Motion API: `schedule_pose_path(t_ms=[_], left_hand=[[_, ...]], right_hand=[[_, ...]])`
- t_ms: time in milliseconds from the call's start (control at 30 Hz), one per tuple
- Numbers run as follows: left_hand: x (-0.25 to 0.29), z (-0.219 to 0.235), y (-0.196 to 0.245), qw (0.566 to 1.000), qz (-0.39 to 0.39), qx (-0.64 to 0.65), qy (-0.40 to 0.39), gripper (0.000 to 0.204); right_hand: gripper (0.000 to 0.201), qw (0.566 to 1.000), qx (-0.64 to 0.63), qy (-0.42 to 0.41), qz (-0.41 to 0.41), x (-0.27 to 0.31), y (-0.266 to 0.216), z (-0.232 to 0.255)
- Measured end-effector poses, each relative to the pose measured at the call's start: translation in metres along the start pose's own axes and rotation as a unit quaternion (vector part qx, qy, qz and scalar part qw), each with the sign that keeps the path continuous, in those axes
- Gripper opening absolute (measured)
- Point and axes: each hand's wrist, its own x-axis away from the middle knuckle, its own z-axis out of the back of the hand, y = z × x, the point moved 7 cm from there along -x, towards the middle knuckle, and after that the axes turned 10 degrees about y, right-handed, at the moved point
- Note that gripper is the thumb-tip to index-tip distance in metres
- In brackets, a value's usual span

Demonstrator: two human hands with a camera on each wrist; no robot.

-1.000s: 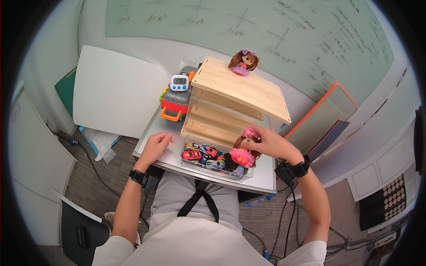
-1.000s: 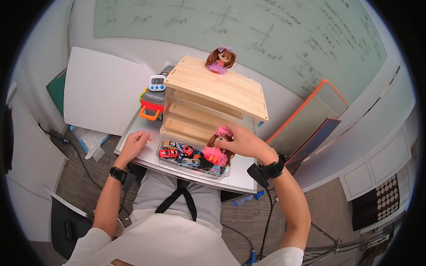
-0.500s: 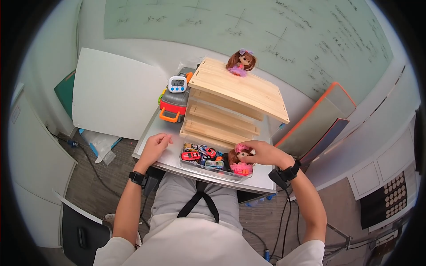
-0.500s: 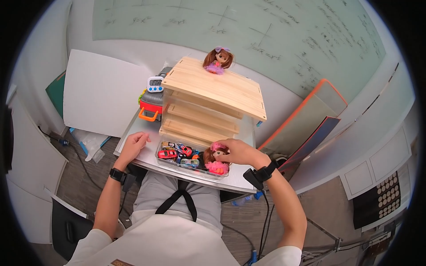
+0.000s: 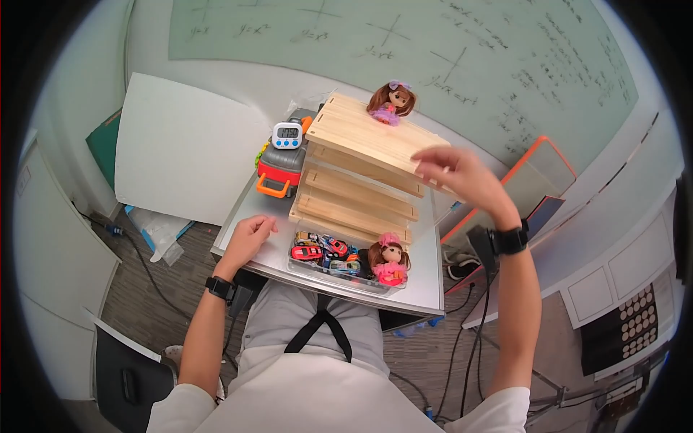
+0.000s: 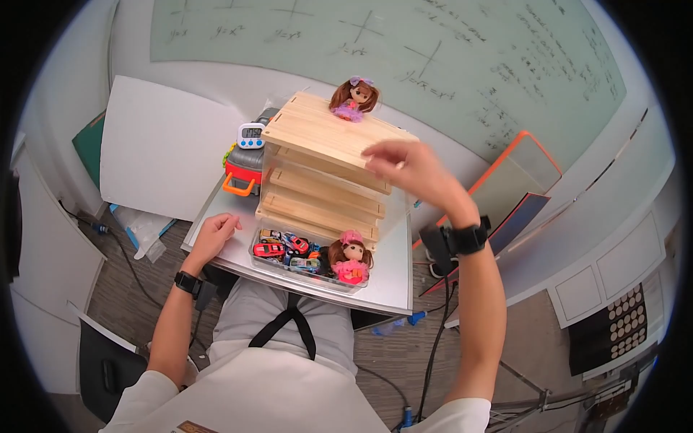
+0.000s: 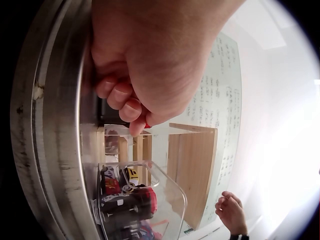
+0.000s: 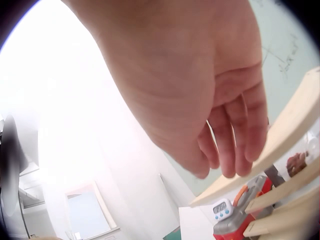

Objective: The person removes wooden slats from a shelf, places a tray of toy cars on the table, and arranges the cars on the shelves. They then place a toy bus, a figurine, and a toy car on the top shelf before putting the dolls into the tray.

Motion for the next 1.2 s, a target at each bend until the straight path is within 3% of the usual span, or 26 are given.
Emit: schedule_pose_path(t_ms=[100,333,400,433,500,600,833,933,1067,1133,1167,1200], left_hand=[[0.000,0.000,-0.002,1.000,-0.003,-0.001,0.004,0.035],[0.000,0.000,0.001,1.000,-0.011,-0.003,0.003,0.036],[0.000,0.001,0.001,1.000,-0.007,-0.004,-0.001,0.036],[0.000,0.001,0.002,1.000,-0.006,-0.006,-0.003,0.036],[-0.002,0.000,0.001,1.000,-0.010,-0.005,-0.002,0.037],[0.000,0.001,0.004,1.000,-0.013,-0.004,0.004,0.037],[-0.001,0.000,0.003,1.000,-0.012,-0.001,-0.005,0.036],[-0.002,-0.001,0.001,1.000,-0.013,-0.009,-0.012,0.035],[-0.002,-0.001,0.002,1.000,-0.019,-0.004,-0.010,0.034],[-0.001,-0.001,0.000,1.000,-0.003,-0.007,-0.010,0.034],[0.000,-0.001,-0.001,1.000,-0.002,-0.013,-0.011,0.034],[-0.001,-0.001,-0.003,1.000,-0.004,-0.006,-0.011,0.034]], right_hand=[[0.032,0.982,0.089,0.155,0.057,-0.049,0.011,0.028],[0.050,0.935,0.177,0.280,0.129,-0.143,0.044,0.013],[0.055,0.903,0.244,0.321,0.149,-0.154,0.046,0.002],[0.055,0.904,0.246,0.319,0.146,-0.157,0.051,0.000],[0.053,0.964,0.186,0.176,0.076,-0.166,0.054,-0.013],[0.053,0.973,0.161,0.156,0.051,-0.163,0.051,-0.012],[0.050,0.965,0.157,0.203,0.054,-0.135,0.042,0.002],[0.050,0.967,0.072,0.243,0.040,-0.117,0.028,0.014],[0.053,0.948,0.103,0.287,0.089,-0.096,0.002,0.032],[0.055,0.965,-0.077,0.236,0.085,-0.084,-0.010,0.024],[0.055,0.964,-0.082,0.239,0.083,-0.075,-0.017,0.021],[0.055,0.972,-0.154,0.169,0.063,-0.067,-0.023,0.007]])
